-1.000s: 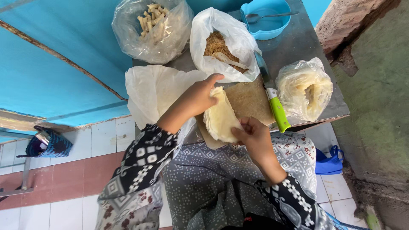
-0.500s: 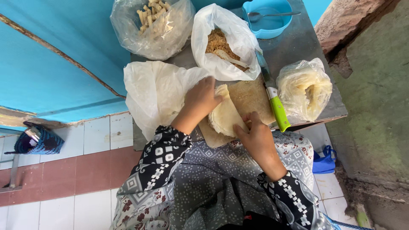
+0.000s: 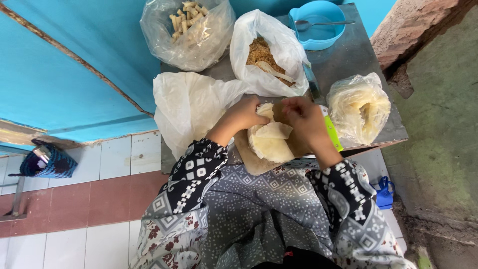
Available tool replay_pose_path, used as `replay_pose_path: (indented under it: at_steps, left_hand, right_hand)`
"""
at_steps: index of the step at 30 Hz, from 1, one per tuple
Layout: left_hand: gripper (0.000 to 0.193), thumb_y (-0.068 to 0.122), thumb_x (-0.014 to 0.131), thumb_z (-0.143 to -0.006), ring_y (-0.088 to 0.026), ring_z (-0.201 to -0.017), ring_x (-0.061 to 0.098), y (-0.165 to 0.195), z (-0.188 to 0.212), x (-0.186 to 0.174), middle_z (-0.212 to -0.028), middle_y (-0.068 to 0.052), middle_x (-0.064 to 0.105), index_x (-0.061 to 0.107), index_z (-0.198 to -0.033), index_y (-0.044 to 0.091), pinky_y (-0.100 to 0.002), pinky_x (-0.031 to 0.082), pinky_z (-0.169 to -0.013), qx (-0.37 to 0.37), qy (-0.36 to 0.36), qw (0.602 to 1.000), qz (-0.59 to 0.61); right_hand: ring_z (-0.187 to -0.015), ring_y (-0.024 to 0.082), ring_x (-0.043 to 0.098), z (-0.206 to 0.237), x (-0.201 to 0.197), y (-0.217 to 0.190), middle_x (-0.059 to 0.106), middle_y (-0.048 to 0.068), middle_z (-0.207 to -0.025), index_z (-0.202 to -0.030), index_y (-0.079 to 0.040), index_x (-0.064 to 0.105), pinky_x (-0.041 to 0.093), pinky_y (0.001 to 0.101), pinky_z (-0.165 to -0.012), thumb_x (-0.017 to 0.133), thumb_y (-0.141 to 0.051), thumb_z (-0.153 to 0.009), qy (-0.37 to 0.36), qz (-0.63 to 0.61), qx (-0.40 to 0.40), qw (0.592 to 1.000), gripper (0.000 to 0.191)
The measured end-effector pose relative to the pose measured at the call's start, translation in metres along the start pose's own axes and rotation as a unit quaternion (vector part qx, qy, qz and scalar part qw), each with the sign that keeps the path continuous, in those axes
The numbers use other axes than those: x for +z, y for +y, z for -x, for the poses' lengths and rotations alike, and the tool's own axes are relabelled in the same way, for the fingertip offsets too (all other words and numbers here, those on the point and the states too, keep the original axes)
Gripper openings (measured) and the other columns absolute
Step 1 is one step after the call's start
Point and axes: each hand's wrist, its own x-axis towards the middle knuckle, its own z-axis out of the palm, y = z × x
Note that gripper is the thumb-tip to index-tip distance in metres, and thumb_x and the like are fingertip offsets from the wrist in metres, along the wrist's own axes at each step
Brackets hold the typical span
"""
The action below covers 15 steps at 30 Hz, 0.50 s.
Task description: The person sits at a small table and handles thin pastry sheets. They press a dough ball, cut a sheet with a knife, peel thin wrappers apart one at a time, fold and stack them on the cutting board, and tuck sheets into a plastic bag.
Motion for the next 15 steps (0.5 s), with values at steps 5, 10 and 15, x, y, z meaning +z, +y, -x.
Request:
replay_pose_path:
  at_steps: [5,10,15]
  left_hand:
    - [0.051,0.03,0.086,-0.07,-0.038,-0.106,0.066,-0.001,-0.005,-0.004,-0.111,-0.02,0.07,0.068,-0.109,0.003,-0.043,0.053,-0.089,0.117,0.015,0.992,-0.041]
    - [0.04,0.019,0.08,-0.081,-0.036,-0.103,0.067,0.0,0.019,0.006,-0.109,-0.016,0.07,0.058,-0.11,0.003,-0.043,0.053,-0.084,0.192,0.074,0.978,0.017]
    - [0.038,0.013,0.079,-0.085,-0.025,-0.097,0.067,0.01,0.046,-0.013,-0.102,-0.01,0.067,0.056,-0.114,0.004,-0.035,0.054,-0.086,0.218,0.058,0.955,0.192]
  right_hand:
    - [-0.099,0.016,0.069,-0.021,-0.008,0.002,0.073,0.007,-0.109,-0.127,0.001,0.065,0.056,0.0282,-0.089,0.067,-0.002,-0.09,-0.08,-0.032,0.071,0.994,0.037]
    - [-0.111,0.016,0.065,-0.033,-0.005,-0.007,0.068,0.008,-0.124,-0.142,-0.003,0.052,0.054,0.0299,-0.096,0.072,0.001,-0.082,-0.234,-0.066,0.089,0.966,0.063]
    - [-0.119,0.013,0.062,-0.038,-0.009,-0.013,0.066,0.004,-0.13,-0.144,-0.003,0.05,0.053,0.0291,-0.098,0.071,0.001,-0.084,-0.336,-0.2,0.126,0.912,0.064]
